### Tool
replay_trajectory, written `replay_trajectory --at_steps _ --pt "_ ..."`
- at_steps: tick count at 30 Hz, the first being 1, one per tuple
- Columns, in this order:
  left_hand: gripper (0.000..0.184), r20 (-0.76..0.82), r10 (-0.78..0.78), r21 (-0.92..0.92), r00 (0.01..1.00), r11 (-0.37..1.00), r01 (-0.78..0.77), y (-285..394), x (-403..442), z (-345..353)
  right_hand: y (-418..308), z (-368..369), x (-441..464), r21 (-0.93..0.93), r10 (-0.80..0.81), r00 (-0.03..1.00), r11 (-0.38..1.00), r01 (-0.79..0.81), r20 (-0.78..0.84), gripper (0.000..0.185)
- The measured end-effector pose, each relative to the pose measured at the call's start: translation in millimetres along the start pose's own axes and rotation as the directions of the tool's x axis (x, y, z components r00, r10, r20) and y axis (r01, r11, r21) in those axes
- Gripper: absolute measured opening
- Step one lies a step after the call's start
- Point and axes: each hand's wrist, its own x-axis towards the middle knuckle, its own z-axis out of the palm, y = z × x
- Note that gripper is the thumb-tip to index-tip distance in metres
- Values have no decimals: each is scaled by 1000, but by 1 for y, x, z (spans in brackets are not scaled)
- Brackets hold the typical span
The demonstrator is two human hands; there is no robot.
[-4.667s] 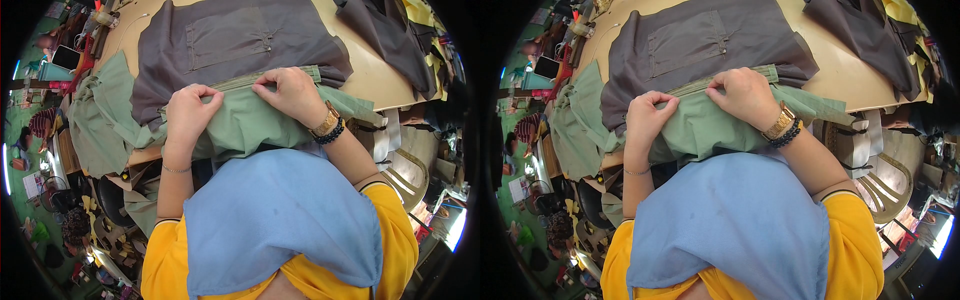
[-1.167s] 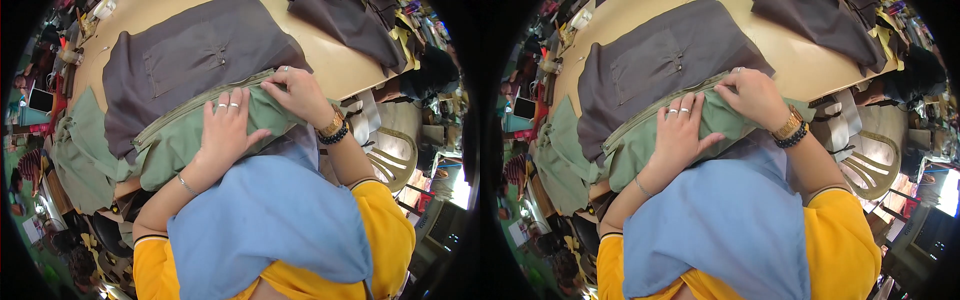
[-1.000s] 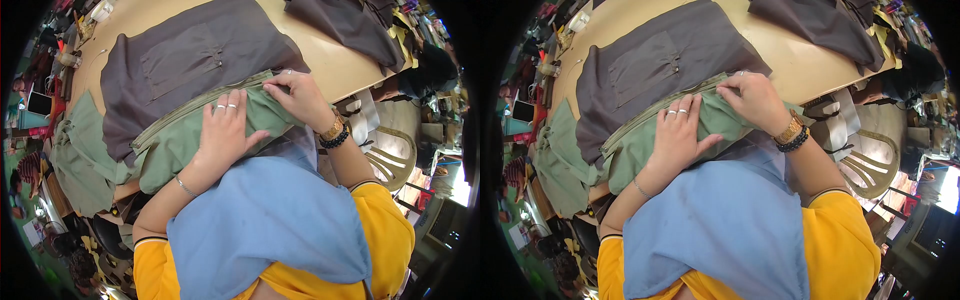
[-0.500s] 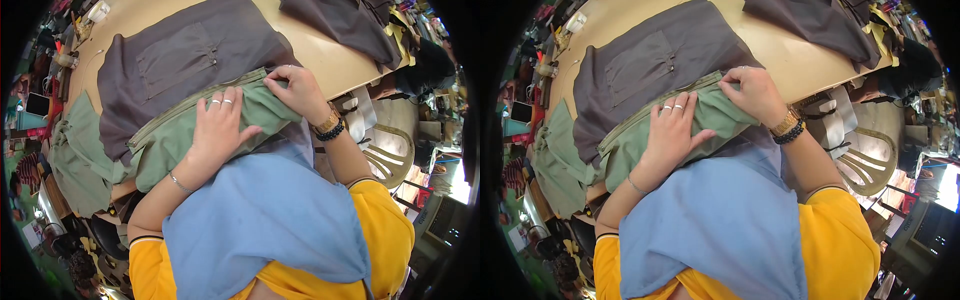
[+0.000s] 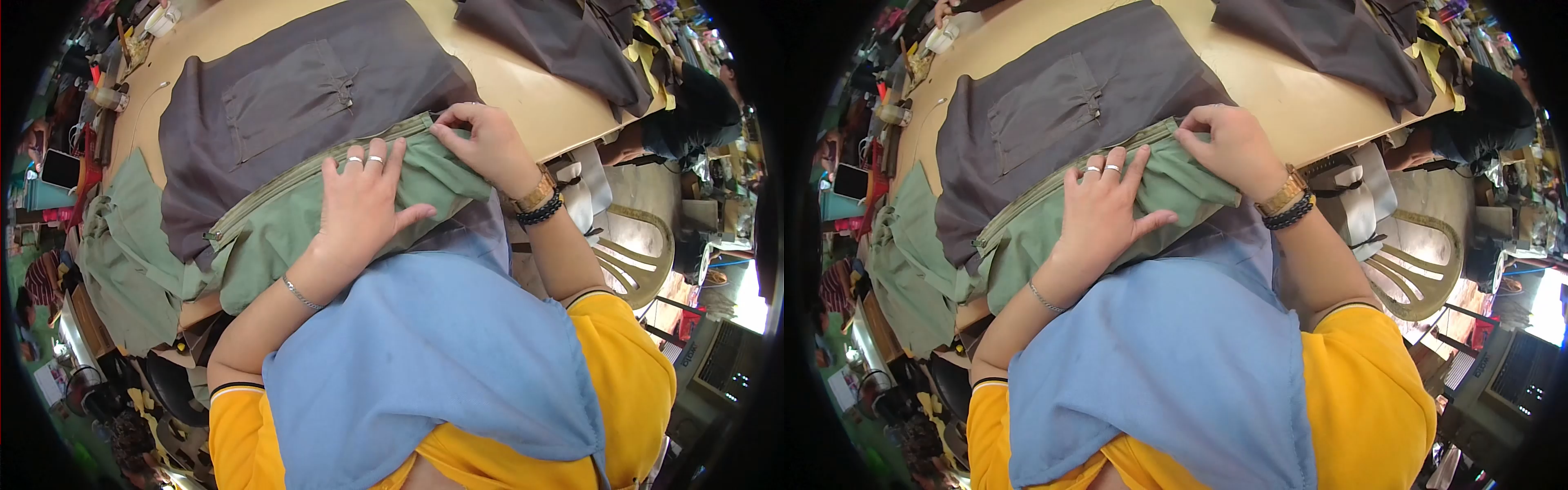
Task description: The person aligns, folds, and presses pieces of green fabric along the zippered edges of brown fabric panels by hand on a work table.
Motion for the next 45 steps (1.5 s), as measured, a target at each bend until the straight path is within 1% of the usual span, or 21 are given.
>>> replay_trajectory --at_steps 3,6,9,10,12,14,15,18,21,22,25,26,30,32,34,36,37,38,41,44,45 --pt "91 -9 -3 -11 1000 1000 3 0 -1 0 -2 -5 -1 7 104 992 994 -105 69 17" --pt "90 -25 -9 -37 1000 999 8 0 -3 1 -5 -3 -1 2 131 989 991 -131 62 17" --pt "82 -131 32 -85 991 995 -44 -9 -3 0 -5 -1 1 -20 104 993 994 -103 51 17" --pt "74 -74 67 -253 995 964 -84 -12 -5 -5 -7 -1 1 -58 115 992 992 -112 50 18" --pt "59 18 155 -566 988 816 -117 -18 -5 -36 -15 -2 4 -129 134 990 984 -126 54 20" --pt "43 -45 375 -902 926 383 -199 -22 -7 -84 -17 -4 7 -172 130 990 978 -118 59 19" --pt "41 -114 461 -968 880 149 -203 -22 -12 -105 -16 -4 8 -189 125 990 976 -110 68 19" --pt "37 -314 499 -949 808 -183 -256 -17 -26 -149 -1 -2 14 -161 87 994 984 -75 71 17" --pt "33 -402 451 -910 797 -292 -294 -7 -40 -161 -8 0 19 -296 83 996 953 -70 32 17" --pt "31 -416 435 -903 799 -299 -307 -5 -44 -162 2 5 21 -310 -29 999 951 22 -18 14" --pt "27 -450 389 -887 804 -300 -351 -2 -47 -162 -31 10 23 -443 -355 933 847 292 -64 12" --pt "26 -455 373 -885 809 -290 -365 -1 -48 -162 -49 13 18 -356 -302 953 891 281 -4 13" --pt "20 -463 314 -885 829 -209 -415 -4 -52 -161 -74 52 13 -171 -516 840 824 540 168 18" --pt "18 -449 269 -893 852 -111 -435 -9 -55 -160 -84 75 12 -91 -561 799 804 588 216 21" --pt "15 -416 164 -887 895 145 -439 -20 -55 -152 -94 92 12 -9 -566 789 811 584 241 22" --pt "13 -367 -25 -796 930 525 -300 -39 -57 -139 -104 95 14 36 -574 767 807 590 287 23" --pt "11 -340 -156 -692 927 709 -135 -56 -62 -126 -93 106 19 30 -649 723 749 662 238 24" --pt "10 -317 -276 -591 907 806 38 -72 -71 -113 -92 108 21 56 -627 739 770 635 246 25" --pt "12 -204 -577 -368 791 794 484 -119 -118 -68 -88 108 17 92 -601 760 796 599 247 25" --pt "19 -87 -725 -456 683 639 620 -128 -148 -56 -86 106 15 104 -592 768 803 586 246 25" --pt "22 -106 -678 -418 728 694 586 -133 -154 -49 -85 106 15 106 -589 768 805 584 250 24"
